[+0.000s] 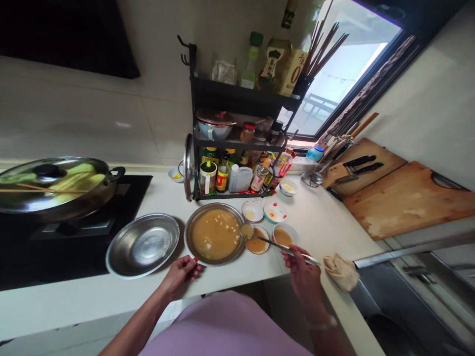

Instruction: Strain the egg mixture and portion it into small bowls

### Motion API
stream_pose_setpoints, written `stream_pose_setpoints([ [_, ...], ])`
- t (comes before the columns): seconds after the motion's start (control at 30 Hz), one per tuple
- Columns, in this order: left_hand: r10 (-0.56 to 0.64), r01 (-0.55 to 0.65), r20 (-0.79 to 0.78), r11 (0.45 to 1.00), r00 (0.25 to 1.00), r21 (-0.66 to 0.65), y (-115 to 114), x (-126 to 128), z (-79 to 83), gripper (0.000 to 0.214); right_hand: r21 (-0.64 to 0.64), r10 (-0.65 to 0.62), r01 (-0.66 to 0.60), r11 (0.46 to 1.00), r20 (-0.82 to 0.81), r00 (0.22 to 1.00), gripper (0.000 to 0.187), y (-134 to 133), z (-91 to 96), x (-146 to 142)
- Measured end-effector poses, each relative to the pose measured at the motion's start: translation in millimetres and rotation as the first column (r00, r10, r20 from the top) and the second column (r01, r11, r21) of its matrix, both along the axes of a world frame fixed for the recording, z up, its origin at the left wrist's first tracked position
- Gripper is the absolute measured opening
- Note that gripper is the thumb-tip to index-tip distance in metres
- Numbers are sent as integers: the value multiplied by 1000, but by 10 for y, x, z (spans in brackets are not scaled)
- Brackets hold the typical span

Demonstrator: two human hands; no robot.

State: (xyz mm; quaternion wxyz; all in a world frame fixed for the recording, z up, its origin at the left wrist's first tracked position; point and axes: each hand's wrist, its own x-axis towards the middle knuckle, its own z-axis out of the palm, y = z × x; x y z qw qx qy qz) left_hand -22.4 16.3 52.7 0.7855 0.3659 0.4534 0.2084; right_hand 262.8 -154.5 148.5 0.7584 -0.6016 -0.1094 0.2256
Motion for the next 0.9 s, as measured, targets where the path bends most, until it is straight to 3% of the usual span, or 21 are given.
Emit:
stream_pose_setpoints([
  [0.3, 1, -2, -42, 1000, 999, -5, -14, 18, 128, 37, -57, -264, 272, 961, 114, 958, 41, -432, 26, 584],
  [0.43, -5, 5, -36, 1000, 999, 4, -19, 19, 141, 39, -118, -311, 356, 927, 292, 905, 42, -520, -47, 654],
  [0.6, -11, 11, -25, 1000, 1000, 17, -15, 11, 118, 43, -241, -200, 355, 903, 496, 845, 42, -559, -116, 507],
  [0.8, -10, 10, -16, 1000, 1000, 17, -3, 7, 68, 40, -225, -9, 217, 950, 674, 738, 28, -540, -45, 295],
  [0.9, -12, 12, -3, 1000, 1000, 15, -1, 4, 55, 38, -210, 20, 151, 966, 641, 767, 25, -437, 19, 130],
])
